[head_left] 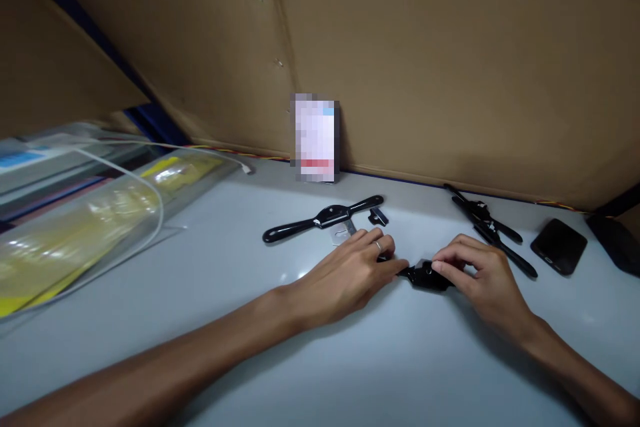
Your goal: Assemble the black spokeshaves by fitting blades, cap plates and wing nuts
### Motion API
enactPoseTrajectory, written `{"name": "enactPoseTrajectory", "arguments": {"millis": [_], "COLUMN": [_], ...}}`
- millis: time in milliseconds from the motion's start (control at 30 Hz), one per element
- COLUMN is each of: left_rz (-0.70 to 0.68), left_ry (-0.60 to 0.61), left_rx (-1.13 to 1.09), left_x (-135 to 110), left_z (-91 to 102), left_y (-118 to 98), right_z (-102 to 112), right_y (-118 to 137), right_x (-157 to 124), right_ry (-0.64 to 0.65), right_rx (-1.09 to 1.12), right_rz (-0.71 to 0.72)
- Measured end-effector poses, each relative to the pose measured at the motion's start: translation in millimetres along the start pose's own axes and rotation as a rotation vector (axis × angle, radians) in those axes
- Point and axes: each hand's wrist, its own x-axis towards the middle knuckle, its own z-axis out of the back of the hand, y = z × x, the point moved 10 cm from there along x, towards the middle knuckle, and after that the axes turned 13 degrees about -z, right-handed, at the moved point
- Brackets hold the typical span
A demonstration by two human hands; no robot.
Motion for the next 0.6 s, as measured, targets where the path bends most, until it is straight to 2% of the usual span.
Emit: {"name": "enactPoseTrajectory", "arguments": {"millis": [133,367,600], "left_rz": [-0.039,-0.056,-0.035], "left_ry": [-0.042,-0.087,-0.058], "left_rx": [0.042,0.012,-0.023], "left_x": [-1,-5,-4], "left_z": [2.0,3.5,2.1], "left_y": [-5,-8,-7], "right_z": [-3,-2,-7], "right_y": [7,17,24], "right_x": [-2,-6,-12], "right_ry": [-0.015,-0.023,0.018], "right_rx": [0.027,-0.08,-0.127], "right_rz": [0.067,0.149,0.207]}}
